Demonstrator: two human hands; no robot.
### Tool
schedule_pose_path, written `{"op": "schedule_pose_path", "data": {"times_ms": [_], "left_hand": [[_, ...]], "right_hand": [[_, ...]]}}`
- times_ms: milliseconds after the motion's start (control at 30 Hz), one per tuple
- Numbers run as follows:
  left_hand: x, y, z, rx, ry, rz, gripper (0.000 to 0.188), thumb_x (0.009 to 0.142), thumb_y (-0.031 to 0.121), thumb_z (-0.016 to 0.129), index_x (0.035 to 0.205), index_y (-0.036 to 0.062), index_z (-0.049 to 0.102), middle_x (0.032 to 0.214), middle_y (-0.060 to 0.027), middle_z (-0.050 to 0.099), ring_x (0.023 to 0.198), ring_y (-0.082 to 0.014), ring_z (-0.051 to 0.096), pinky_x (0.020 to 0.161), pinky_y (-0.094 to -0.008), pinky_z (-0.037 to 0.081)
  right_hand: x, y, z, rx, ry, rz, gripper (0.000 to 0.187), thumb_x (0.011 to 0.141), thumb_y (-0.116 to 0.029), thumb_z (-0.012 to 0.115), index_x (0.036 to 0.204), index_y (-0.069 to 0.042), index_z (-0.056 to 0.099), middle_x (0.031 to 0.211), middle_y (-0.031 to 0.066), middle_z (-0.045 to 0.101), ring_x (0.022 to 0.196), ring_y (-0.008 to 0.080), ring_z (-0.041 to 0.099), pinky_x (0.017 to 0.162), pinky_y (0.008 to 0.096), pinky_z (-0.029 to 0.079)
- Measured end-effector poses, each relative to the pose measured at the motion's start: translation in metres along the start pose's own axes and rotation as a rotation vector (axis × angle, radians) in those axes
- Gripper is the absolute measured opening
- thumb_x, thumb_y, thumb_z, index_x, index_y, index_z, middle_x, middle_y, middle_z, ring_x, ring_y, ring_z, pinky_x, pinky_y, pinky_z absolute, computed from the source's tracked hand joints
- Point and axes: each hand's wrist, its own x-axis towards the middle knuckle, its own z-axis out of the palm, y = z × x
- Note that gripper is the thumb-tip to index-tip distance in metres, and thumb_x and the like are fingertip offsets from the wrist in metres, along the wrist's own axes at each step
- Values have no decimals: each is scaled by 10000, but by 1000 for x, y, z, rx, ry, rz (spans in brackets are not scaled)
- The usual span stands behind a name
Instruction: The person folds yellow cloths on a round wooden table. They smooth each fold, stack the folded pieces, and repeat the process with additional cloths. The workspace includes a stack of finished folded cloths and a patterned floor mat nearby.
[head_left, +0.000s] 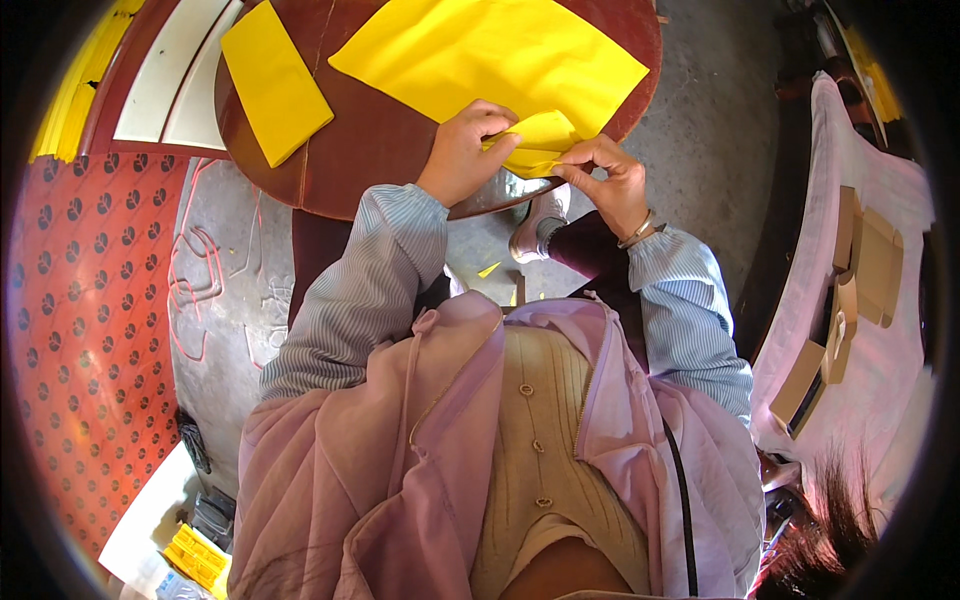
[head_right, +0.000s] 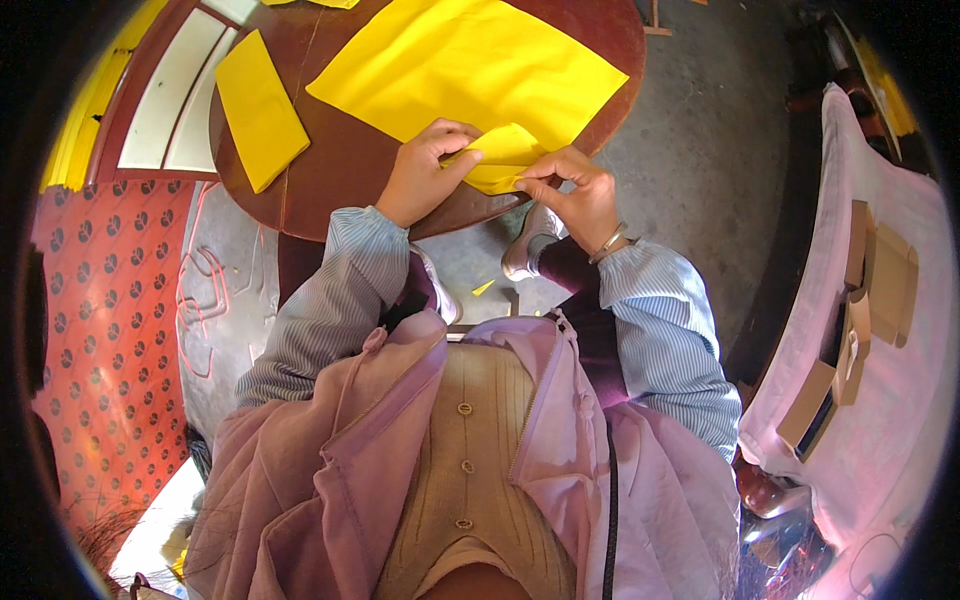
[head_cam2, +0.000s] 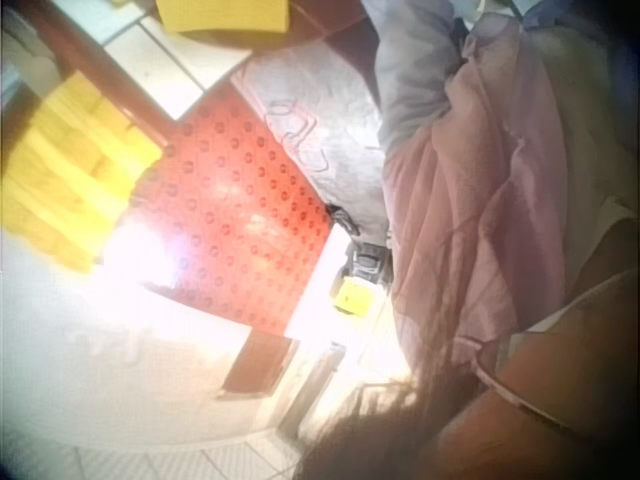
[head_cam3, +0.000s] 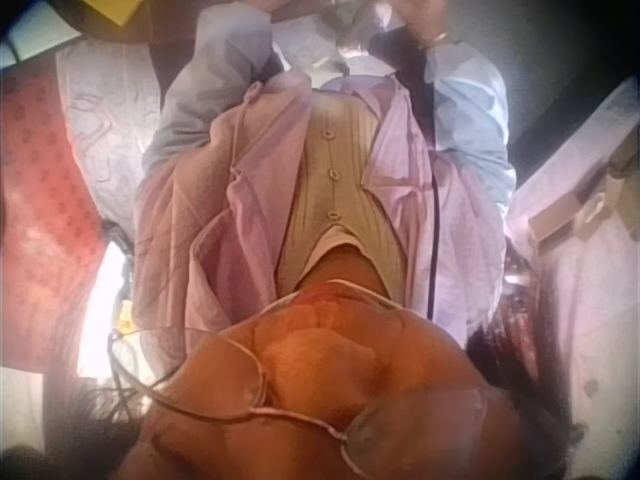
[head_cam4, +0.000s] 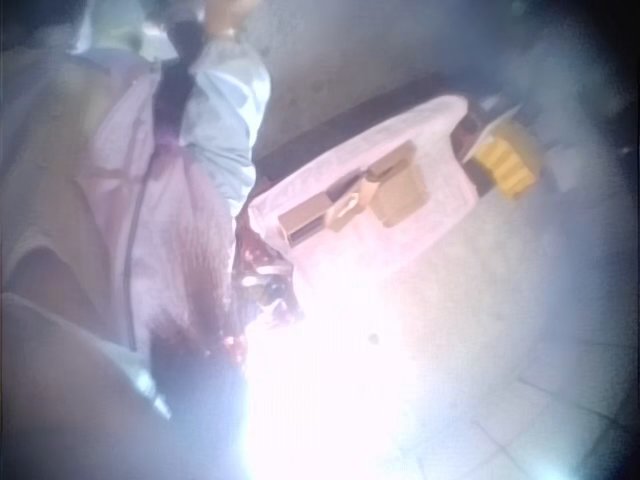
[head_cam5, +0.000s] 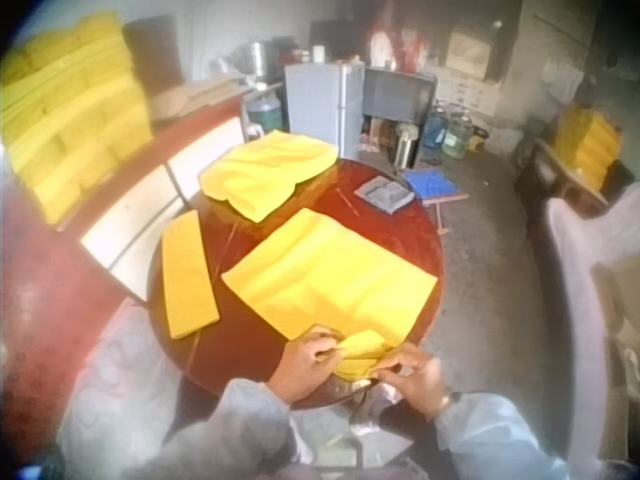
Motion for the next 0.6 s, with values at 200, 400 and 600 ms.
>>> {"op": "schedule_pose_path", "data": {"times_ms": [200,400,600], "left_hand": [[-3,3,-12,2,-169,72,416,808,63,709,1219,79,777,1297,-97,646,1208,-259,659,1037,-352,541],[-1,4,-14,-2,-197,41,435,804,82,733,1233,125,789,1307,-85,636,1226,-263,647,1059,-357,531],[-2,3,-14,26,-195,59,436,803,94,743,1235,127,789,1323,-84,636,1237,-261,643,1067,-357,526]], "right_hand": [[2,1,2,40,17,40,121,882,-69,870,977,-31,806,945,29,743,813,109,664,733,263,540],[3,-1,2,34,38,44,136,872,-95,882,960,-24,806,914,36,746,787,111,667,719,268,544],[2,-3,3,31,44,50,133,867,-85,881,944,-16,796,906,35,742,781,109,663,716,265,541]]}}
